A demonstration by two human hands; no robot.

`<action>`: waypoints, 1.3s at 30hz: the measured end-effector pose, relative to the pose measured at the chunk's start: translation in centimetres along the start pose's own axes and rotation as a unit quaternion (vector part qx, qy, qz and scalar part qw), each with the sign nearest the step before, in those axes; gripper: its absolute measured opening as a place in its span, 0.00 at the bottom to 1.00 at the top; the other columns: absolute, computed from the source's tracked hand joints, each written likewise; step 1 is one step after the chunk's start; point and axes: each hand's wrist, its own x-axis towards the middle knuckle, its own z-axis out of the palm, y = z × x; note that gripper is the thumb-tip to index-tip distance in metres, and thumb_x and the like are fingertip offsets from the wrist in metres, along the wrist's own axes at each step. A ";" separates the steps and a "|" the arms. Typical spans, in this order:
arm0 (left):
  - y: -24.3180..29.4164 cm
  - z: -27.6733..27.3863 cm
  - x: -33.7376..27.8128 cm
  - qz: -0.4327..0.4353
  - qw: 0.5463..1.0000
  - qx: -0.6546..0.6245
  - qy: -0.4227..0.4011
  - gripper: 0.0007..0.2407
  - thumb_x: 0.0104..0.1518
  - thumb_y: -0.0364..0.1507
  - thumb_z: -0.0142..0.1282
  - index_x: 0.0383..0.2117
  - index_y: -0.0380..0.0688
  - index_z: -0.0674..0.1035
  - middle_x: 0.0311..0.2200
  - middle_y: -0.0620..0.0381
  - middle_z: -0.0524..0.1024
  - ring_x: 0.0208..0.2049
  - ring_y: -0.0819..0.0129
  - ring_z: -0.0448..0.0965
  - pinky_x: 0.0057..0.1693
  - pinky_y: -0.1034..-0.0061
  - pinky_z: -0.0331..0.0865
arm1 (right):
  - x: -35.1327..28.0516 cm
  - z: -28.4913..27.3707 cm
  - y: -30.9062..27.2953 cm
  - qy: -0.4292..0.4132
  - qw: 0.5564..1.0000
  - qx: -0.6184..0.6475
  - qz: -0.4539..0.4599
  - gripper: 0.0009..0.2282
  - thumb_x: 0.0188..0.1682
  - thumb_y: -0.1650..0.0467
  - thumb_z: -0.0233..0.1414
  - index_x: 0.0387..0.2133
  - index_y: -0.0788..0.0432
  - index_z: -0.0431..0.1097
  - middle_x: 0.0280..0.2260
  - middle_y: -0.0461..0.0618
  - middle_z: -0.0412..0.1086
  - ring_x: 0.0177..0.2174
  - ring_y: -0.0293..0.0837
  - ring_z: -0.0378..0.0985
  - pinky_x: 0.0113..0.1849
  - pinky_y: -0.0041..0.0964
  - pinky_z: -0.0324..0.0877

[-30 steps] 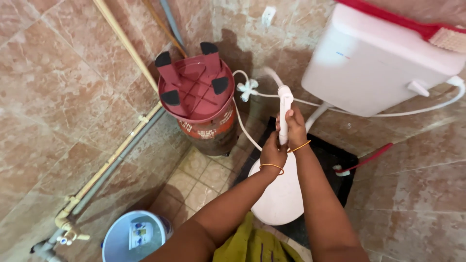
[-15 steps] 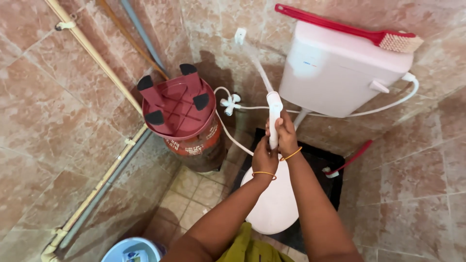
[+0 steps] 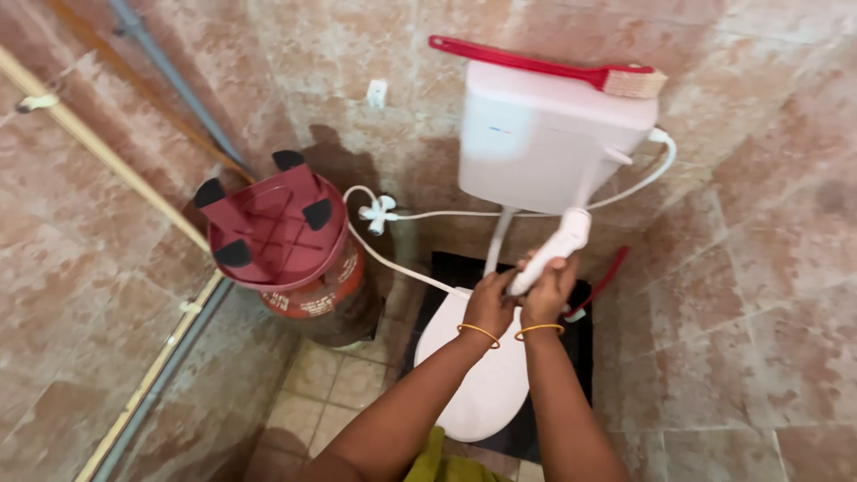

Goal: Scrubbing a toilet bowl, cleaning a bathroom faucet, and filling buckets with water in a bathroom setting.

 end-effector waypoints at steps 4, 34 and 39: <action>0.7 0.2 -0.4 -0.021 0.999 -0.009 0.041 0.23 0.48 0.15 0.58 0.53 0.44 0.77 0.39 0.45 0.75 0.41 0.47 0.76 0.47 0.61 0.71 | -0.1 1.5 -1.2 -0.074 0.997 -0.011 0.024 0.26 0.57 0.56 0.46 0.61 0.58 0.51 0.37 0.52 0.70 0.34 0.42 0.76 0.35 0.38 0.75; 4.4 5.2 -1.3 0.028 0.994 0.072 -0.083 0.19 0.51 0.26 0.64 0.51 0.49 0.79 0.35 0.49 0.73 0.40 0.48 0.73 0.48 0.57 0.68 | -1.8 -4.6 -7.6 -0.026 0.993 -0.020 -0.116 0.31 0.61 0.54 0.45 0.70 0.61 0.47 0.41 0.53 0.66 0.38 0.44 0.73 0.46 0.42 0.72; 4.1 5.7 -1.2 0.041 0.994 0.080 -0.064 0.19 0.52 0.26 0.64 0.52 0.50 0.79 0.34 0.49 0.73 0.40 0.48 0.74 0.47 0.57 0.68 | -1.0 -4.6 -7.5 -0.001 0.997 -0.020 -0.072 0.32 0.60 0.54 0.46 0.68 0.62 0.49 0.39 0.54 0.67 0.36 0.45 0.73 0.44 0.40 0.72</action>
